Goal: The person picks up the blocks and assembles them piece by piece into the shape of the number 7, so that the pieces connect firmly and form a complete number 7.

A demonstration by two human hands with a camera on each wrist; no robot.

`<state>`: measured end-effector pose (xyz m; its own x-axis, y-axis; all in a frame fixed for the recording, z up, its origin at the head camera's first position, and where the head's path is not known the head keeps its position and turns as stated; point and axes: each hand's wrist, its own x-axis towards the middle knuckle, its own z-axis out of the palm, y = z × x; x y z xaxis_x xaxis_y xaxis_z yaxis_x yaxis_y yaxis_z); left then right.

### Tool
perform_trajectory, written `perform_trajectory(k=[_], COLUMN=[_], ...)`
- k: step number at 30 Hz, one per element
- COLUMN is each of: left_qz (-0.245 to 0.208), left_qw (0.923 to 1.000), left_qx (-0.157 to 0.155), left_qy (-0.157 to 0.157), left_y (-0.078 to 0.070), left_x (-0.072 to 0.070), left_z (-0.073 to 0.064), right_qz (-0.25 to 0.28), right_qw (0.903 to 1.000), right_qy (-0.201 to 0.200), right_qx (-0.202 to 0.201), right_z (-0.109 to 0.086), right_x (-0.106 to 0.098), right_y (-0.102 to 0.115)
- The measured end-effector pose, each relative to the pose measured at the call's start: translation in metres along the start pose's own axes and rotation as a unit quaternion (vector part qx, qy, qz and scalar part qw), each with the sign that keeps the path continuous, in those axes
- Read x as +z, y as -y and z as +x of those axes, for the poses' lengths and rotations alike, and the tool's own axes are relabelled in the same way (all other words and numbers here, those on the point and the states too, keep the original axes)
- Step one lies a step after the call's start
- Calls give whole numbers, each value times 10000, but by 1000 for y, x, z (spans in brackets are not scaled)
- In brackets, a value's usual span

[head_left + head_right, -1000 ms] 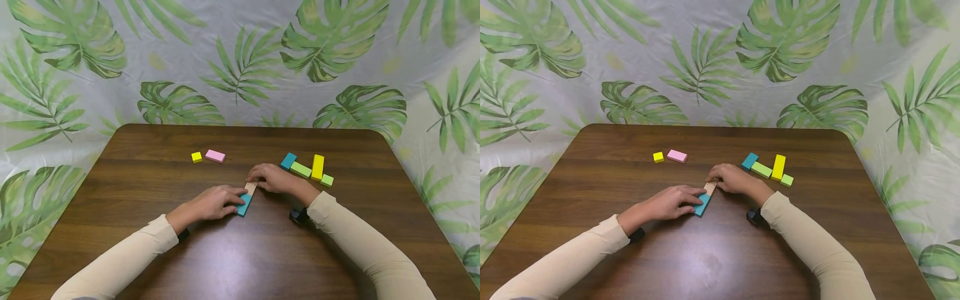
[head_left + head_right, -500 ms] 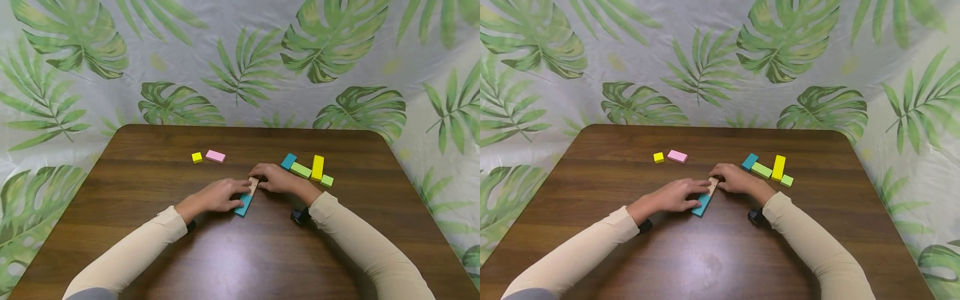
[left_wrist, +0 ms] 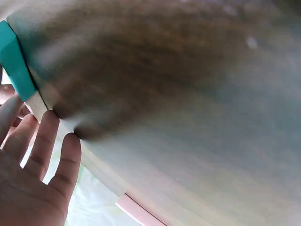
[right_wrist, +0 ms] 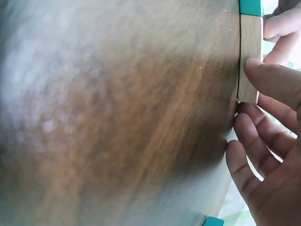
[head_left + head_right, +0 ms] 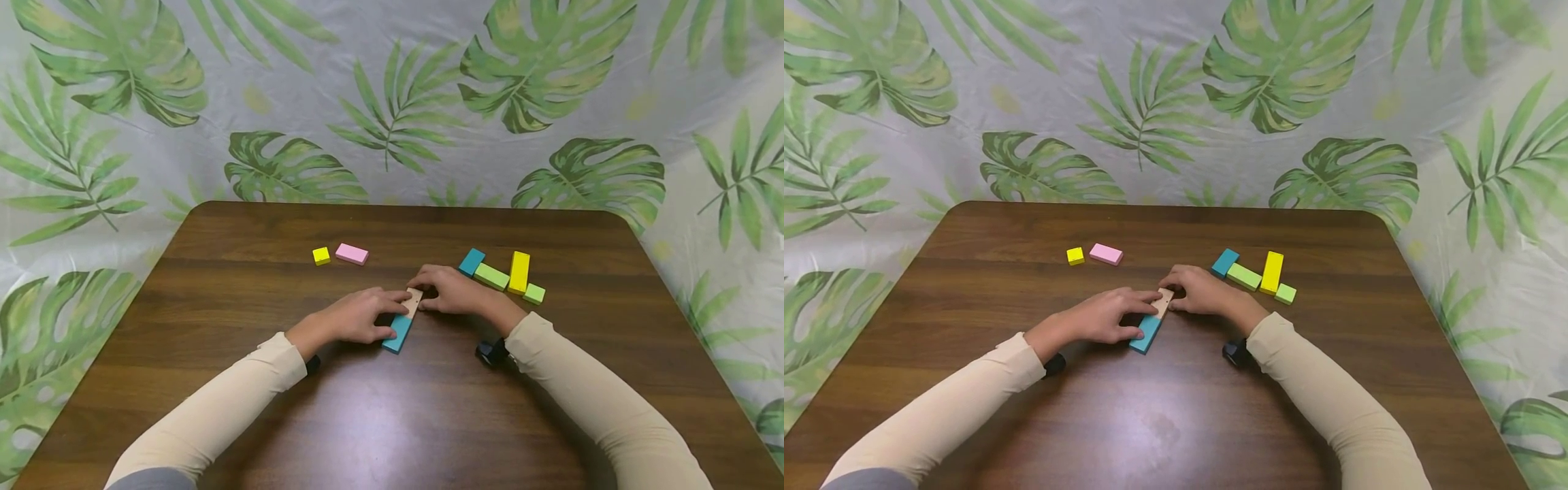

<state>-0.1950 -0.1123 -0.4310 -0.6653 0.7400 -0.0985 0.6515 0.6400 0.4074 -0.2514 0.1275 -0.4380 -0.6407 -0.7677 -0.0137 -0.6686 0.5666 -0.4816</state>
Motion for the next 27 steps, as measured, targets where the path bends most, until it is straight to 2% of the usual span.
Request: perform_trajectory(k=[9,15,27], left_qz=[91,32,12], left_qw=[9997,9998,9999], left_qx=[228,133,-16], left_qy=[-92,140,132], left_y=[2,0,-4], left_x=[0,-1,0], left_z=[-3,-4,-7], right_qz=[30,39,-177], right_qw=[10000,10000,9997], right_qy=[46,46,38], right_qx=[4,-41,-160], right_z=[2,1,2], right_x=[2,1,0], right_y=[-3,-2,3])
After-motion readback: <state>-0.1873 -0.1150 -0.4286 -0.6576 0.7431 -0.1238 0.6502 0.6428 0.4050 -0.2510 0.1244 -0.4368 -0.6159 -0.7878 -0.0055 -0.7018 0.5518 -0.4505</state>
